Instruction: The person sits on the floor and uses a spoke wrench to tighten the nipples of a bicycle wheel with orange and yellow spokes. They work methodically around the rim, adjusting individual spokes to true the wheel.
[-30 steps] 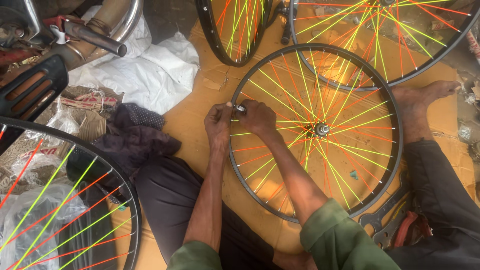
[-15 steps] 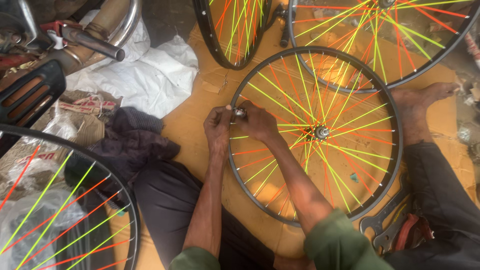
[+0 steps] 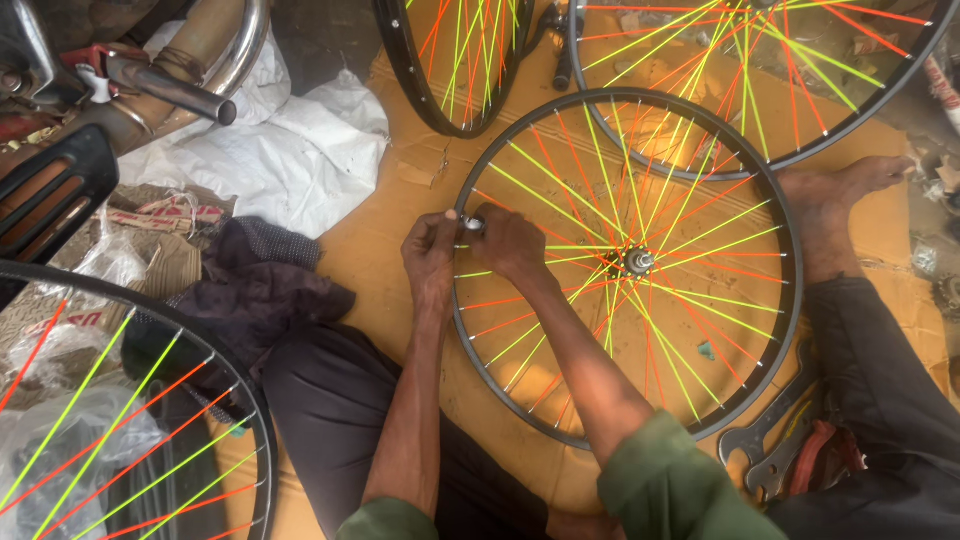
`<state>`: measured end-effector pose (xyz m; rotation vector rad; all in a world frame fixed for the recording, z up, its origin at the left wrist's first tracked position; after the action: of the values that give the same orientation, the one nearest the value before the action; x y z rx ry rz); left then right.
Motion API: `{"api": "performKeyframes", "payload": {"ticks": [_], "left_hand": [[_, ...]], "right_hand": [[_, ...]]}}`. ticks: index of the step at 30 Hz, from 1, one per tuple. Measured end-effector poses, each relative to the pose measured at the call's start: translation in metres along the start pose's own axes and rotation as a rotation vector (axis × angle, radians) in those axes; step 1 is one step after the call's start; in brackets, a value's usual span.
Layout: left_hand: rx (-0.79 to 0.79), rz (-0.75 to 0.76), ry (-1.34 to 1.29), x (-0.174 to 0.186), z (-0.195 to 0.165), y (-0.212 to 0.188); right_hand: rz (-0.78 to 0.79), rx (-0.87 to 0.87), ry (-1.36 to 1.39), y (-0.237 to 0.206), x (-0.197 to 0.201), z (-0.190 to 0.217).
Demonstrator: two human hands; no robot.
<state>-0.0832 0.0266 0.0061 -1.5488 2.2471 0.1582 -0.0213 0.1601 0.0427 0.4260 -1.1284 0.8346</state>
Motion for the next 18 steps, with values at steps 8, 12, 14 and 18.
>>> {"api": "performKeyframes", "payload": {"ticks": [8, 12, 14, 18], "left_hand": [[-0.01, 0.01, -0.026, -0.001, 0.001, 0.002], [0.013, -0.094, 0.094, 0.006, -0.004, -0.004], [0.049, -0.145, 0.12, 0.008, -0.004, -0.004], [0.077, -0.155, 0.053, 0.007, -0.004, -0.005]], "right_hand": [[-0.173, 0.121, 0.364, -0.032, 0.037, 0.014], [-0.077, -0.053, 0.33, -0.026, 0.035, 0.008], [-0.083, -0.073, 0.408, -0.03, 0.038, 0.002], [-0.389, 0.435, 0.385, -0.068, 0.074, 0.026]]}}
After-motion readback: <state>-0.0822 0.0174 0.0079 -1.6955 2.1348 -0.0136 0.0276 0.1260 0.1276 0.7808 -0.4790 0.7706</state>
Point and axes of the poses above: each hand's wrist, its own y-axis towards the middle knuckle, its own x-axis out of the back of the hand, z = x × y, the point moved 9 cm from there along y, towards the middle knuckle, and after that the axes turned 1 degree about -y, right-handed, at the moved point
